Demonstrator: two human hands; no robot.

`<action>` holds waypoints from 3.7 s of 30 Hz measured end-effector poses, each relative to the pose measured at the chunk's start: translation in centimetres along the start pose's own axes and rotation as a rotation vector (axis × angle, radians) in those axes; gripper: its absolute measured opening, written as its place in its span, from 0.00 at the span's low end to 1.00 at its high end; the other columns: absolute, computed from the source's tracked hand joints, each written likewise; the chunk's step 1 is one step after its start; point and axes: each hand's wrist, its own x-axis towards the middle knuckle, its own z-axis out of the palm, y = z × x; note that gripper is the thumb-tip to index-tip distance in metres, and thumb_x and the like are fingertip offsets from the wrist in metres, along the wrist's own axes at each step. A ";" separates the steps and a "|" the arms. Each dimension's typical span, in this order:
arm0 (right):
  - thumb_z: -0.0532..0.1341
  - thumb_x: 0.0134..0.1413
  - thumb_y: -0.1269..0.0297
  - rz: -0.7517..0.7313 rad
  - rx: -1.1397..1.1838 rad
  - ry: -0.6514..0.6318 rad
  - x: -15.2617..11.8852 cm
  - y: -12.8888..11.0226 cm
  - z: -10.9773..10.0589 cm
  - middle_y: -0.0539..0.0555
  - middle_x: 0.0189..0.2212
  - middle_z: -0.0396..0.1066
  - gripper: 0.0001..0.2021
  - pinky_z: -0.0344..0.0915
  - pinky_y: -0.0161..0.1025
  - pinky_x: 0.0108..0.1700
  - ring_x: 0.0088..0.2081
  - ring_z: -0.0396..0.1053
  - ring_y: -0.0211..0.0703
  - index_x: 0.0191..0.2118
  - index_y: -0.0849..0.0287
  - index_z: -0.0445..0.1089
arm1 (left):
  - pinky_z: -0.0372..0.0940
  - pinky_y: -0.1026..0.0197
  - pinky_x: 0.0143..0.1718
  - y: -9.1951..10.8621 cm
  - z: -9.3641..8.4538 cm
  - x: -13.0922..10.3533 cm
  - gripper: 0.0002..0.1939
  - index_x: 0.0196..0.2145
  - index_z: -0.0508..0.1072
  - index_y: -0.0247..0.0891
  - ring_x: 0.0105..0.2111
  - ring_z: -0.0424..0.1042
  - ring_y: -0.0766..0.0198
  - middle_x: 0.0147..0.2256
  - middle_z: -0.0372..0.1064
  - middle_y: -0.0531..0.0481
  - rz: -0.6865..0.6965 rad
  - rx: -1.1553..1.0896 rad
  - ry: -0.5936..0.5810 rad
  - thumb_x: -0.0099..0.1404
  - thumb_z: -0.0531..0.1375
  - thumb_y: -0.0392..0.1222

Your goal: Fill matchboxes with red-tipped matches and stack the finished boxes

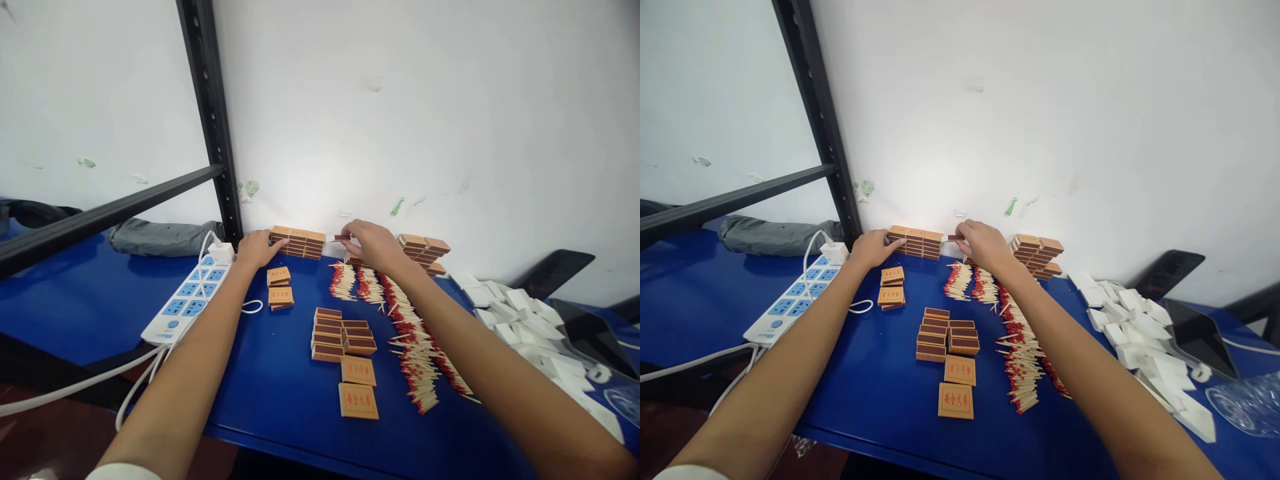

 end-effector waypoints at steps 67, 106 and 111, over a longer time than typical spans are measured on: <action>0.65 0.72 0.57 0.008 0.621 -0.096 -14.3 -2.7 -4.0 0.59 0.47 0.81 0.13 0.65 0.42 0.44 0.43 0.74 0.47 0.53 0.59 0.78 | 0.73 0.46 0.55 11.4 -3.2 -11.8 0.54 0.61 0.76 0.41 0.56 0.77 0.38 0.58 0.76 0.36 0.663 -0.201 -0.327 0.46 0.71 0.79; 0.68 0.67 0.60 0.050 0.709 0.011 -22.4 -2.5 -9.0 0.55 0.48 0.78 0.15 0.72 0.46 0.47 0.45 0.75 0.50 0.57 0.48 0.75 | 0.74 0.48 0.49 15.7 -1.0 -16.2 0.17 0.50 0.80 0.42 0.41 0.78 0.54 0.37 0.81 0.46 1.055 -0.520 0.170 0.72 0.68 0.56; 0.67 0.70 0.56 0.162 0.776 -0.026 -26.5 -2.4 -7.9 0.55 0.41 0.75 0.08 0.71 0.44 0.43 0.41 0.73 0.48 0.46 0.50 0.82 | 0.73 0.47 0.49 15.9 -1.3 -16.3 0.14 0.48 0.80 0.40 0.43 0.76 0.53 0.40 0.82 0.45 1.128 -0.397 0.245 0.73 0.66 0.52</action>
